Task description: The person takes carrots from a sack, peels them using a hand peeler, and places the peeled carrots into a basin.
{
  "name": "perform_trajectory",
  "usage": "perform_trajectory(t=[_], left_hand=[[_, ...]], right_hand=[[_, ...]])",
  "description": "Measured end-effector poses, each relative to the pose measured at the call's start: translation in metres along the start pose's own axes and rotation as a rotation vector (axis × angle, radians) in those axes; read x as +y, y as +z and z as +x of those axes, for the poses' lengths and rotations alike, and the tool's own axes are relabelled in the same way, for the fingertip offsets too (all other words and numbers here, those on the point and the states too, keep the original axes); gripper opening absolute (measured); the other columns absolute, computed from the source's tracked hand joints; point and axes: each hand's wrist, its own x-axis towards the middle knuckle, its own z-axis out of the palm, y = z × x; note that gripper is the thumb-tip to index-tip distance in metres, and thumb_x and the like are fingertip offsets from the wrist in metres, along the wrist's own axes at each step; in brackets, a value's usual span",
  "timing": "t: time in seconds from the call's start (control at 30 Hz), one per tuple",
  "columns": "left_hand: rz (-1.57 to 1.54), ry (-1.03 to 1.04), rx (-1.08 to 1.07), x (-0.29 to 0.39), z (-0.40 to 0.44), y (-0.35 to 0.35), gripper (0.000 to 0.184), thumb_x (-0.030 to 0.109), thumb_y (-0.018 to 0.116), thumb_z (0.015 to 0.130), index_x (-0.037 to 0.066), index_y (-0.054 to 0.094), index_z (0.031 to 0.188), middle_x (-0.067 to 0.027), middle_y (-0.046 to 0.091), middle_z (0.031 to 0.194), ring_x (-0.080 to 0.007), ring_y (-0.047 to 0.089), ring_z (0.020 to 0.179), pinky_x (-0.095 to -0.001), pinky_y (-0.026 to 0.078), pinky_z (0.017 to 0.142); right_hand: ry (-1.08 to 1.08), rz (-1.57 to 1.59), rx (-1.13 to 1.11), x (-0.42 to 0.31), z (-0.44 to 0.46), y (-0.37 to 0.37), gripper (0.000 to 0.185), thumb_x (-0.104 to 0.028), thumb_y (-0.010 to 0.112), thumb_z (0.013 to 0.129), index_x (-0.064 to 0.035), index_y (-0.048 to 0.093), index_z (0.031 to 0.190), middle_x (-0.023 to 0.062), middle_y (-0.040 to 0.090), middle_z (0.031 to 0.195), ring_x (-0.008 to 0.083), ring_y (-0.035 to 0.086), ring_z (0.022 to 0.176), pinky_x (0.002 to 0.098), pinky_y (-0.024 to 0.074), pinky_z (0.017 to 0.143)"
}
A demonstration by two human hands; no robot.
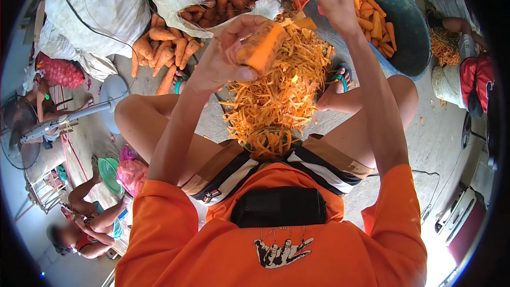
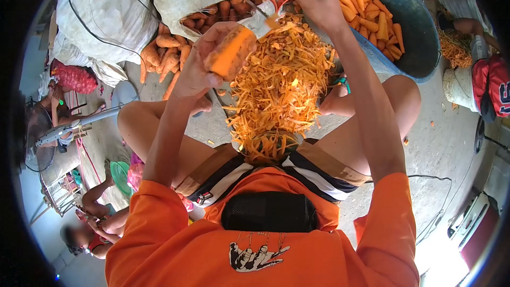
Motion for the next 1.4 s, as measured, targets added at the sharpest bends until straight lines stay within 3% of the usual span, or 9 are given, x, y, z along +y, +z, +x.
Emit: perform_trajectory(t=[0.17,0.3,0.37,0.47,0.73,0.87,1.1,1.3,1.4], left_hand=[[0.032,0.074,0.154,-0.012,0.003,-0.001,0.090,0.026,0.098,0.067,0.004,0.050,0.140,-0.0061,0.059,0.136,-0.0155,0.058,0.127,-0.0327,0.048,0.109],[-0.007,0.063,0.100,-0.012,0.000,0.000,0.090,0.026,0.097,0.068,0.004,0.050,0.142,-0.0066,0.060,0.137,-0.0158,0.058,0.128,-0.0326,0.048,0.109],[0.099,0.051,0.103,0.000,-0.001,0.009,0.104,0.050,0.097,0.064,0.004,0.048,0.143,-0.0064,0.059,0.136,-0.0200,0.061,0.127,-0.0354,0.049,0.111],[0.028,0.033,0.139,-0.006,0.001,-0.001,0.100,0.038,0.097,0.065,0.004,0.048,0.145,-0.0072,0.060,0.135,-0.0185,0.060,0.127,-0.0338,0.048,0.109],[-0.094,0.044,0.068,-0.006,0.000,0.004,0.088,0.013,0.096,0.066,0.006,0.050,0.140,-0.0049,0.056,0.137,-0.0154,0.057,0.127,-0.0338,0.047,0.110],[0.007,0.012,0.174,-0.007,0.003,-0.001,0.091,0.015,0.099,0.062,0.006,0.050,0.139,-0.0050,0.058,0.134,-0.0143,0.058,0.125,-0.0310,0.049,0.106],[0.064,0.031,0.088,-0.006,0.001,-0.003,0.091,0.016,0.100,0.059,0.004,0.051,0.135,-0.0049,0.059,0.129,-0.0132,0.060,0.120,-0.0297,0.051,0.103],[0.061,0.050,0.090,-0.013,0.001,-0.010,0.094,0.031,0.100,0.062,0.004,0.050,0.137,-0.0032,0.059,0.129,-0.0112,0.060,0.117,-0.0285,0.051,0.100],[-0.013,0.067,0.125,-0.012,0.002,-0.001,0.097,0.041,0.100,0.063,0.005,0.050,0.139,-0.0014,0.060,0.129,-0.0106,0.061,0.117,-0.0284,0.051,0.100]], right_hand=[[-0.045,-0.147,-0.218,-0.034,-0.016,0.046,0.017,-0.003,0.073,0.097,-0.0011,0.060,0.107,0.0068,0.069,0.099,0.0128,0.069,0.087,0.0296,0.0580,0.073],[-0.025,0.056,-0.036,-0.009,-0.002,0.023,0.010,-0.005,0.071,0.099,-0.0005,0.063,0.104,0.0082,0.071,0.094,0.0133,0.070,0.082,0.0293,0.0570,0.071],[-0.050,-0.227,-0.002,-0.008,0.005,0.008,0.008,-0.004,0.069,0.100,-0.0009,0.062,0.104,0.0076,0.071,0.091,0.0133,0.070,0.079,0.0283,0.0564,0.069],[0.188,-0.062,-0.022,-0.017,-0.010,0.022,0.026,-0.013,0.079,0.094,-0.0028,0.065,0.113,0.0035,0.069,0.100,0.0102,0.068,0.090,0.0263,0.0559,0.077],[-0.004,0.006,0.081,-0.017,0.005,0.015,0.006,-0.003,0.068,0.100,-0.0013,0.062,0.101,0.0053,0.071,0.087,0.0129,0.070,0.079,0.0280,0.0562,0.068],[-0.107,-0.382,-0.177,-0.029,-0.018,0.047,0.022,-0.011,0.078,0.094,-0.0027,0.066,0.110,0.0022,0.069,0.096,0.0107,0.070,0.084,0.0260,0.0573,0.075],[0.041,-0.150,-0.033,-0.033,0.003,0.021,0.005,-0.004,0.068,0.101,-0.0016,0.064,0.102,0.0060,0.072,0.089,0.0129,0.071,0.081,0.0292,0.0569,0.069],[0.100,-0.101,-0.112,-0.024,-0.011,0.038,0.022,-0.017,0.084,0.090,-0.0025,0.070,0.098,0.0008,0.071,0.089,0.0065,0.066,0.084,0.0234,0.0525,0.075],[-0.022,-0.185,-0.002,-0.011,0.005,0.021,0.005,-0.005,0.067,0.102,-0.0010,0.064,0.103,0.0062,0.073,0.086,0.0126,0.072,0.078,0.0286,0.0577,0.067]])
